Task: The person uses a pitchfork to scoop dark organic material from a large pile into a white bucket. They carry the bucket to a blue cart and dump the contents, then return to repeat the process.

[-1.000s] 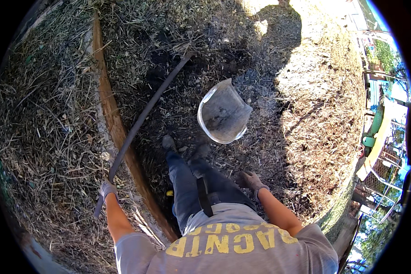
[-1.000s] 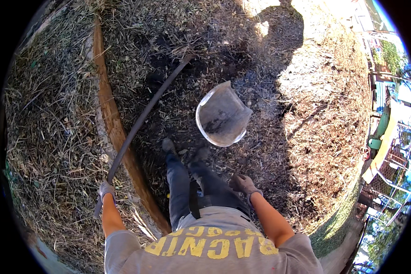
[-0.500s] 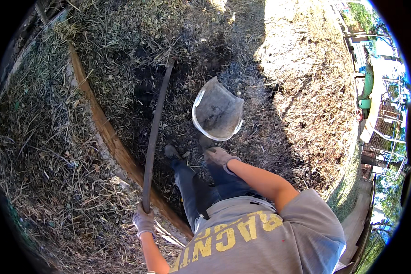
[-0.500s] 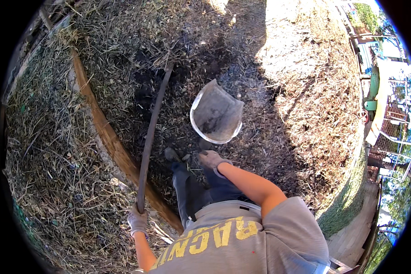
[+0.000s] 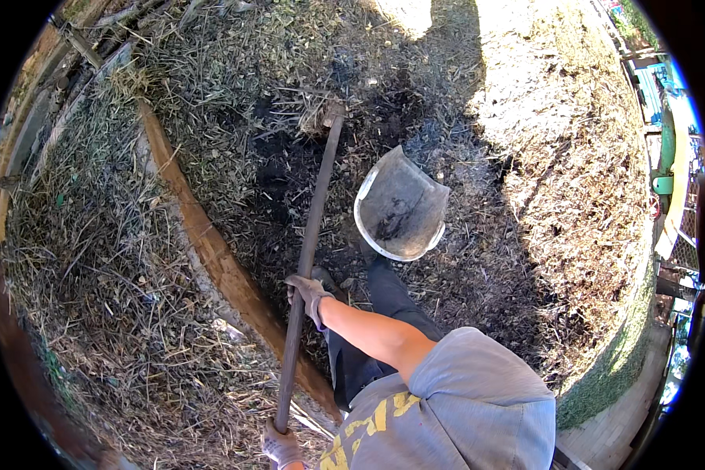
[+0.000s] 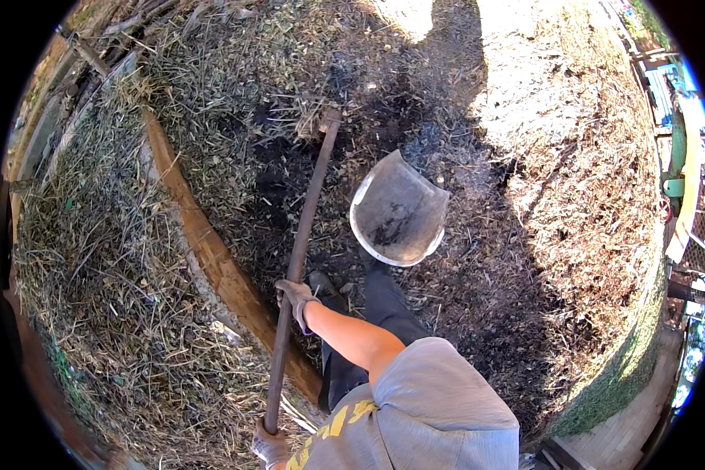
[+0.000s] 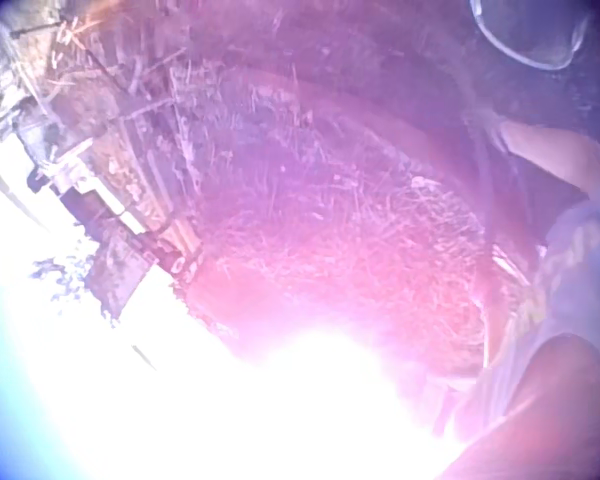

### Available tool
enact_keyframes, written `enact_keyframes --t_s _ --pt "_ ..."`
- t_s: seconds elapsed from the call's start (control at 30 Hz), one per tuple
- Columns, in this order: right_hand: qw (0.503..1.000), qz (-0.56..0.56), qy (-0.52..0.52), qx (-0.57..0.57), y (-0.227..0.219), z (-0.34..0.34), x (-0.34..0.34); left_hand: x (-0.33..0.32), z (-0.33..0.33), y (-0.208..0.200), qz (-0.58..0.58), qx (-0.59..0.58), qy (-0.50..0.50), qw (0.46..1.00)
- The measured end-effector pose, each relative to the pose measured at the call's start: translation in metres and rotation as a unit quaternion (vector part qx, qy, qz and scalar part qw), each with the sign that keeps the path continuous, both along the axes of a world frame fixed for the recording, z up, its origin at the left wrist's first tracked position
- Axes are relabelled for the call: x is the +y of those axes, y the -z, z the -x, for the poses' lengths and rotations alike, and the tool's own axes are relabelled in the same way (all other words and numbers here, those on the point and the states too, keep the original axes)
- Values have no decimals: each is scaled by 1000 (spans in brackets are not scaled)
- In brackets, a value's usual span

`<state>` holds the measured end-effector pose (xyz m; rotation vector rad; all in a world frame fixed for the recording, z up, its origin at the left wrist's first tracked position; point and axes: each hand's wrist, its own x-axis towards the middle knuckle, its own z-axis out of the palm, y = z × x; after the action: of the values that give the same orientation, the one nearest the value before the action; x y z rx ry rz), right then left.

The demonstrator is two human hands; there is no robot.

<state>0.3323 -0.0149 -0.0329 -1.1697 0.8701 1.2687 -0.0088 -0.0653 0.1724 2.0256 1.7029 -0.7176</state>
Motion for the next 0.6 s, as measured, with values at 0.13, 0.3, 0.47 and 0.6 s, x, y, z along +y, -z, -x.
enact_keyframes --t_s 0.13,0.3,0.47,0.6 --pt "998 53 -31 -16 -55 -39 -50 -21 20 47 -46 -58 33 997" --pt "929 116 14 -351 -93 -201 -122 -34 -150 94 87 -186 80 975" --pt "910 131 103 -380 -100 -421 -173 -59 -389 107 266 -248 106 925" --pt "886 267 13 -378 -43 -560 -222 -97 -517 120 356 -226 127 898"
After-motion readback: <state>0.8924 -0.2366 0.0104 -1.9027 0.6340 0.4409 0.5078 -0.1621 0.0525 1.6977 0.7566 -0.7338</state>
